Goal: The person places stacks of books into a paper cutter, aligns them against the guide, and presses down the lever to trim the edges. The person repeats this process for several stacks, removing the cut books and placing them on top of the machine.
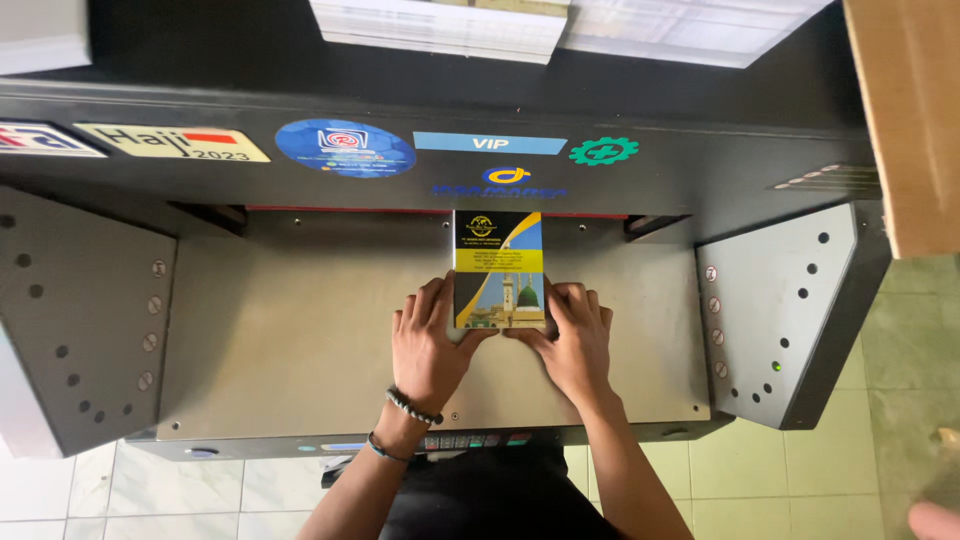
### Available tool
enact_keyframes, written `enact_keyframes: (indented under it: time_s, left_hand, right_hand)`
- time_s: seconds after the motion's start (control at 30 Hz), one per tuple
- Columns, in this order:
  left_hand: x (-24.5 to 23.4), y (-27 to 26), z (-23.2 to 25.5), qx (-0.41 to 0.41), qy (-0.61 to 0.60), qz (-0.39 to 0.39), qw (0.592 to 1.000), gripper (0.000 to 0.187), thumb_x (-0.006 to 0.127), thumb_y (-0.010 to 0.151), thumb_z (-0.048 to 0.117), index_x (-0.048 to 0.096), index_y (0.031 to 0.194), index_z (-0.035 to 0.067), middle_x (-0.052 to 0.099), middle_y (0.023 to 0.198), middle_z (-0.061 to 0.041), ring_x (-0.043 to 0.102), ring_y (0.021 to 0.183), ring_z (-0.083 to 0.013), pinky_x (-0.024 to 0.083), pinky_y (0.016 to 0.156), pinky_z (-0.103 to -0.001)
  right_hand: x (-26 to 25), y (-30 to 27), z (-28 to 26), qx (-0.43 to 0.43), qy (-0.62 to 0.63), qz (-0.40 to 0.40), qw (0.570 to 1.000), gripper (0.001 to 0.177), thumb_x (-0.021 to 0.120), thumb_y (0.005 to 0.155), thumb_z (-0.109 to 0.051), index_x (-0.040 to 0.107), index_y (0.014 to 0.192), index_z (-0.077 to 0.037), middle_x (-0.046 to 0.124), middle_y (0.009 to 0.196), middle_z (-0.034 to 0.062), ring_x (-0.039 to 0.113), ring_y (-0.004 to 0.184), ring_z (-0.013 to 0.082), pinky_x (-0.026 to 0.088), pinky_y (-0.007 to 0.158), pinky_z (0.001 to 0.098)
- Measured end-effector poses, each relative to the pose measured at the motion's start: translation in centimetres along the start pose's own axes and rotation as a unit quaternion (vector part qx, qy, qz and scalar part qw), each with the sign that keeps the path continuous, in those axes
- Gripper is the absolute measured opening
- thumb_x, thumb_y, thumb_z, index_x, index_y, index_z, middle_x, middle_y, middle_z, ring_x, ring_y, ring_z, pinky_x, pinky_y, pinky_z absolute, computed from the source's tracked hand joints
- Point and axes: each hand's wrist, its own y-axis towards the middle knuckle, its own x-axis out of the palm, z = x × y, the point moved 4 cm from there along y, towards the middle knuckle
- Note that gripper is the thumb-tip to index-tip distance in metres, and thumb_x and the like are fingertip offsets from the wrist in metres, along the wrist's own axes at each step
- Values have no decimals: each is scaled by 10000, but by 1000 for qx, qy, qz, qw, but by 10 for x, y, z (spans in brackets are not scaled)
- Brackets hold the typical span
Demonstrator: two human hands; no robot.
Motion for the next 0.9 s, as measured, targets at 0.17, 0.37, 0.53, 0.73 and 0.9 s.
enact_keyframes:
  time_s: [0.17,0.37,0.53,0.73,0.9]
  left_hand:
    - [6,-5,-5,-9,-3,-6,1000,904,811,749,611,594,1411,35,599,1194,-84,617,998,-275,482,784,-401]
    - [8,-4,-5,5,14,-1,1000,933,785,736,647,590,1414,36,607,1135,-74,612,969,-268,472,766,-399]
    - [7,-4,-3,0,28,4,1000,938,795,728,650,594,1411,40,610,1129,-79,609,976,-267,473,759,-399]
    - [10,-6,-4,-3,26,1,1000,934,753,747,677,588,1415,46,602,1140,-75,601,995,-264,473,775,-400]
    - [12,-7,-7,-3,30,6,1000,936,725,756,703,593,1404,41,600,1154,-77,603,1002,-262,478,773,-402]
  right_hand:
    - [3,-3,3,9,-3,-2,1000,863,805,729,-619,597,1436,-170,532,1068,-17,558,979,250,467,843,492]
    - [2,0,4,7,-10,4,1000,842,818,712,-637,639,1385,-164,535,1054,-18,567,959,246,475,827,480]
    - [2,1,2,4,-14,-2,1000,836,803,732,-639,633,1391,-154,541,1064,-8,570,971,251,475,846,493]
    - [0,0,2,6,-3,-6,1000,811,808,749,-610,636,1394,-149,546,1076,17,570,1000,281,476,875,520]
    - [1,0,3,5,-1,-2,1000,830,816,745,-604,614,1426,-176,541,1075,11,569,1018,284,466,891,528]
